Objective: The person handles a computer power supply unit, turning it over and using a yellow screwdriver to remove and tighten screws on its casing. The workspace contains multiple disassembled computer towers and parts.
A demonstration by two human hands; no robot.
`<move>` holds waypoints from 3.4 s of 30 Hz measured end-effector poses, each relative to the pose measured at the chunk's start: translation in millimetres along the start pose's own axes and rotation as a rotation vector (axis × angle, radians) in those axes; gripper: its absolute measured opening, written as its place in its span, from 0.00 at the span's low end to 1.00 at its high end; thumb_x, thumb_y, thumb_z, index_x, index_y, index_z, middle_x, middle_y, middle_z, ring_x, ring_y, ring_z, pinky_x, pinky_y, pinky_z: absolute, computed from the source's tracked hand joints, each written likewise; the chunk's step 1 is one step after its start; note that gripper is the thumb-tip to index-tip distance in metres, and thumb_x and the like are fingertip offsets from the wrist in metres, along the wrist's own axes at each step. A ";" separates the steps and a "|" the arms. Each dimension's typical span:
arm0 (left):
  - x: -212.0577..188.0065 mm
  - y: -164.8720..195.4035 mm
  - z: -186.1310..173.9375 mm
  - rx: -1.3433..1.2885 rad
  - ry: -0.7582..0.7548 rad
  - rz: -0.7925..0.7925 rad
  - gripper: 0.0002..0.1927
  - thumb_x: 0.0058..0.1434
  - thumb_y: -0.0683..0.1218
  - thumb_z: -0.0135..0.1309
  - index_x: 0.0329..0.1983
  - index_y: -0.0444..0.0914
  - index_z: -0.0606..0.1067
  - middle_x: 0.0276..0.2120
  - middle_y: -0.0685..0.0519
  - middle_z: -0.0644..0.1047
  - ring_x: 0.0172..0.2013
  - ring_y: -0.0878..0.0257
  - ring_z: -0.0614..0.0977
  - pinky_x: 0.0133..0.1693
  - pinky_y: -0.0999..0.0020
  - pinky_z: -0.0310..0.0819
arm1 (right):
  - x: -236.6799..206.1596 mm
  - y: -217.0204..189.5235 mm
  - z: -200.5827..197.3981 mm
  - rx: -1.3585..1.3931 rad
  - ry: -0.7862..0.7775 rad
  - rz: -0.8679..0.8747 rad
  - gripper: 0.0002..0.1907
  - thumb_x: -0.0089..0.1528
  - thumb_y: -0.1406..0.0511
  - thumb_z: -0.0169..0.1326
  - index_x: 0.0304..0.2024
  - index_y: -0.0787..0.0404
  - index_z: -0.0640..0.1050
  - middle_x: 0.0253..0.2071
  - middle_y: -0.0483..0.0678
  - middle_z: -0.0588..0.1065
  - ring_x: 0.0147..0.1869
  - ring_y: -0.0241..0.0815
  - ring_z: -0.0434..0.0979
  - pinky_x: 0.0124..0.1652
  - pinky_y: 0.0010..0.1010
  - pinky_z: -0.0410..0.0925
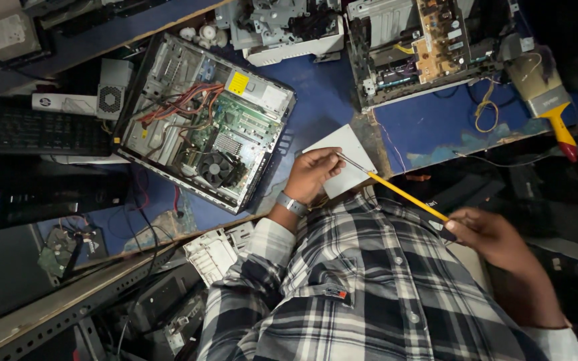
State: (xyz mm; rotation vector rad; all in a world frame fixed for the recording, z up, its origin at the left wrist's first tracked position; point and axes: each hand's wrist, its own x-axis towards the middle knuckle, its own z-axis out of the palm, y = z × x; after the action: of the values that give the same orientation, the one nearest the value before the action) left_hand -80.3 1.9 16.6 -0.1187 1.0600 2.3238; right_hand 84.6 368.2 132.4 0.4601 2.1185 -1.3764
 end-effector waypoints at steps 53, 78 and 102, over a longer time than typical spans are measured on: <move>-24.5 -12.0 3.8 1.742 0.177 0.324 0.58 0.33 0.52 0.75 0.68 0.29 0.63 0.69 0.33 0.59 0.67 0.32 0.61 0.63 0.45 0.64 | -34.7 -173.8 -19.3 -1.434 0.148 -0.014 0.16 0.61 0.47 0.57 0.45 0.45 0.82 0.29 0.44 0.79 0.30 0.45 0.81 0.31 0.35 0.72; -23.6 -11.3 3.1 1.728 0.182 0.340 0.56 0.35 0.53 0.75 0.67 0.29 0.64 0.68 0.33 0.60 0.67 0.32 0.61 0.63 0.45 0.64 | -29.5 -178.1 -17.7 -1.401 0.187 -0.128 0.15 0.59 0.50 0.58 0.44 0.47 0.81 0.31 0.45 0.79 0.32 0.47 0.81 0.29 0.35 0.72; -30.8 -3.9 10.2 1.721 0.227 0.329 0.55 0.34 0.49 0.74 0.67 0.31 0.65 0.69 0.36 0.61 0.68 0.35 0.61 0.66 0.49 0.62 | 13.8 -301.8 57.5 -1.510 -0.160 -0.158 0.12 0.48 0.61 0.61 0.33 0.59 0.80 0.34 0.52 0.79 0.37 0.53 0.83 0.35 0.41 0.75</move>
State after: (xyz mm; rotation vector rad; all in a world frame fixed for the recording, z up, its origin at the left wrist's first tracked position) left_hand -51.0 -3.2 30.4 0.4850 2.8665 0.8831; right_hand -80.5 191.2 322.1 -0.4236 2.3792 0.3559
